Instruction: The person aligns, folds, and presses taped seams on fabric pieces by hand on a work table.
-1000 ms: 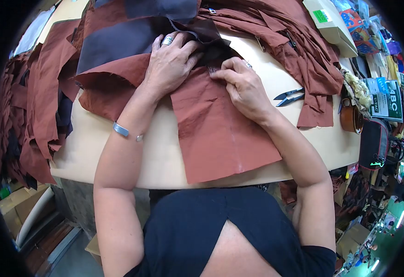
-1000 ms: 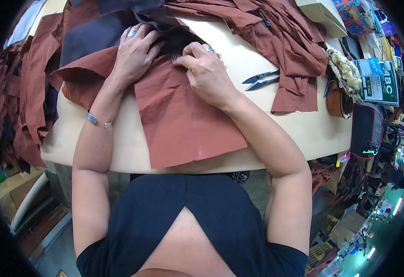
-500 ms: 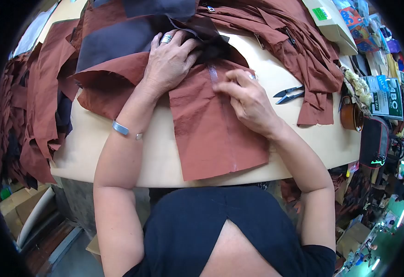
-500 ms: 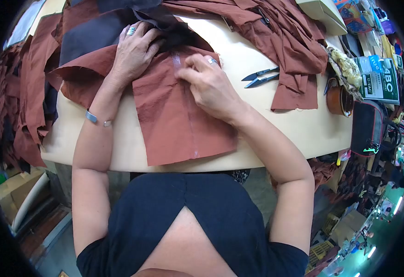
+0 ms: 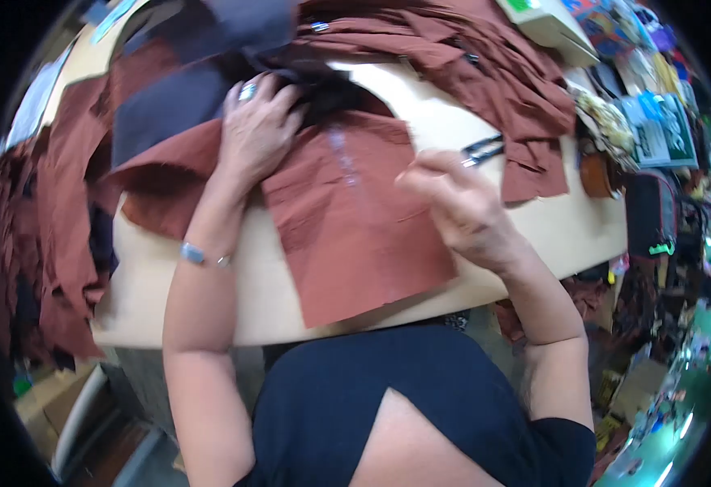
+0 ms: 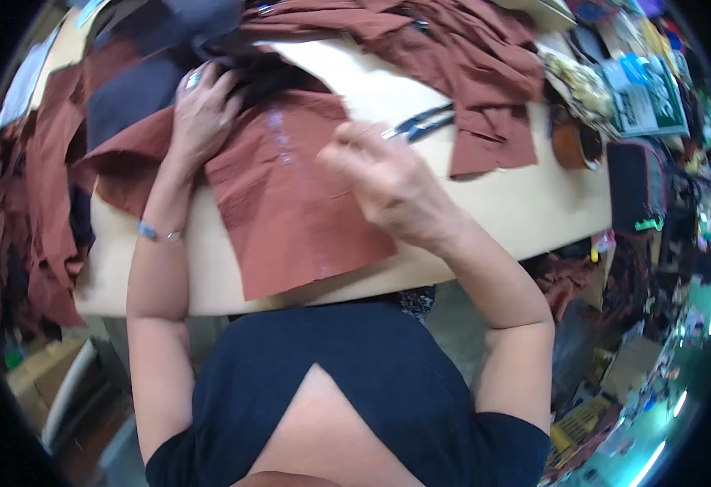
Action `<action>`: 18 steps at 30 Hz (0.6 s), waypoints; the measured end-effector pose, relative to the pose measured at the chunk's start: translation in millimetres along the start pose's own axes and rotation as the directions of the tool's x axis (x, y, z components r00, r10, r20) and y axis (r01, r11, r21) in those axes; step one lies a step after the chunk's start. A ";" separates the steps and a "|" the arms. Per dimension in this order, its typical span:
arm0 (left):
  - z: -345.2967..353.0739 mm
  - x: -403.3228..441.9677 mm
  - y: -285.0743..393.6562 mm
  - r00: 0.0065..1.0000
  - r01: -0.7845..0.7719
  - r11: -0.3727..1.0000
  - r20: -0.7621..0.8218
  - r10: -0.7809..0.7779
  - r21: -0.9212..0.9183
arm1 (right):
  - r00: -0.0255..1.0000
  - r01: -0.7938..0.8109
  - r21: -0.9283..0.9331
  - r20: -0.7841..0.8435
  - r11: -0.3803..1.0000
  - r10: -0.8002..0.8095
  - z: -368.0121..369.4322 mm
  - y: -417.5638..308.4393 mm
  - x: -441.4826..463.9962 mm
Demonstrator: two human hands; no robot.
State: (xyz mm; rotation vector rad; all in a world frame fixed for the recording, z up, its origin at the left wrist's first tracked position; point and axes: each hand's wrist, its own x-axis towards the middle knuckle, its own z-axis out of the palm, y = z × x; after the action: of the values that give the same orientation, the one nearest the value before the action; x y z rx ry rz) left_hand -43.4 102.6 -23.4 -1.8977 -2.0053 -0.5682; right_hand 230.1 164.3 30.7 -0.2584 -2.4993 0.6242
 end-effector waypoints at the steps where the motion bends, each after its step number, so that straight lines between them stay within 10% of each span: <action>1: -3.8 1.7 0.3 1.000 -0.019 0.999 0.012 0.019 -0.035 | 0.984 -0.134 -0.015 -0.116 0.991 0.132 -19.7 0.2 -7.3; 6: -6.9 4.7 3.2 0.998 0.027 0.998 0.057 -0.024 -0.052 | 0.867 -0.490 -0.620 -0.418 0.613 0.270 -146.0 41.8 -78.9; 10: -5.2 3.5 1.9 0.998 0.019 1.000 0.066 -0.018 -0.023 | 0.663 -0.686 -0.679 -0.435 0.262 0.610 -192.6 59.6 -126.7; 18: -6.1 3.2 0.8 0.993 0.038 0.999 0.109 -0.036 -0.011 | 0.417 -0.679 -0.724 -0.248 0.118 0.874 -205.0 123.0 -135.5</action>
State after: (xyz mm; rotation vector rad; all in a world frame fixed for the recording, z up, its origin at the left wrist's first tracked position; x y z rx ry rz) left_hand -43.1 102.4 -16.5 -1.9415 -2.1133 -0.4980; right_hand 462.4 308.1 61.0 -2.1148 -2.5081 -0.1635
